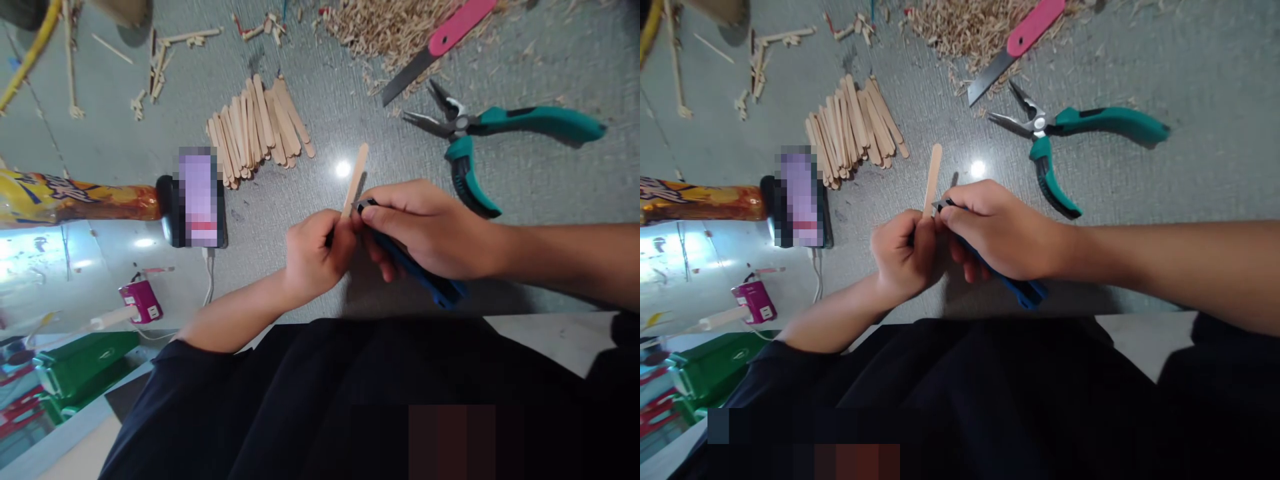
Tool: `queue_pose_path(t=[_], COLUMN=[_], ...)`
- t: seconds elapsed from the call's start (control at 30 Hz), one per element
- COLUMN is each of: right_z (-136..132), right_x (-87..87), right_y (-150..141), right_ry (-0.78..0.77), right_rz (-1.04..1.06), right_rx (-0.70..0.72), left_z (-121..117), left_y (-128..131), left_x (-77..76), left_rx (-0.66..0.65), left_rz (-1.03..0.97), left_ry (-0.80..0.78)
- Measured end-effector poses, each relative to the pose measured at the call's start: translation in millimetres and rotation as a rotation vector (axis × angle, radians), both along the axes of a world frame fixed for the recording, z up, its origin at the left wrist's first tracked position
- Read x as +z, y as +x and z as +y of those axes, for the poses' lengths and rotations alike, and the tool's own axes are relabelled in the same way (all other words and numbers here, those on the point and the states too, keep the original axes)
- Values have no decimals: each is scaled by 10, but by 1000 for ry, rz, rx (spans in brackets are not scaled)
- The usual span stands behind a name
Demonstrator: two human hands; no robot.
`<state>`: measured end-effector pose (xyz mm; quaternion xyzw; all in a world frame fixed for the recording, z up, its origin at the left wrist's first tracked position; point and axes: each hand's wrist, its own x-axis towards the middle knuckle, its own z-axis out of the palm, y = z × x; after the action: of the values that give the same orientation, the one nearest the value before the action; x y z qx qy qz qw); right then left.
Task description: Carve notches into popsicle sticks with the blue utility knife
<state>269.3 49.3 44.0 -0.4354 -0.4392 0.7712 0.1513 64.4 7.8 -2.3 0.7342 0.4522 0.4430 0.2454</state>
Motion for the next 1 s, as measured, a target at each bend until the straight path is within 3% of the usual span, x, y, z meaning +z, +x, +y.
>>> queue_pose_path(t=[0.77, 1.0], right_z=[-2, 34], right_x=[16, 78], right_y=[21, 63], right_ry=[132, 17], right_rz=[-77, -183], right_rx=[89, 171], left_z=[21, 25], left_y=[-90, -129], left_x=[-38, -21], left_rx=[-55, -131], left_rz=[180, 365], left_ry=[144, 226])
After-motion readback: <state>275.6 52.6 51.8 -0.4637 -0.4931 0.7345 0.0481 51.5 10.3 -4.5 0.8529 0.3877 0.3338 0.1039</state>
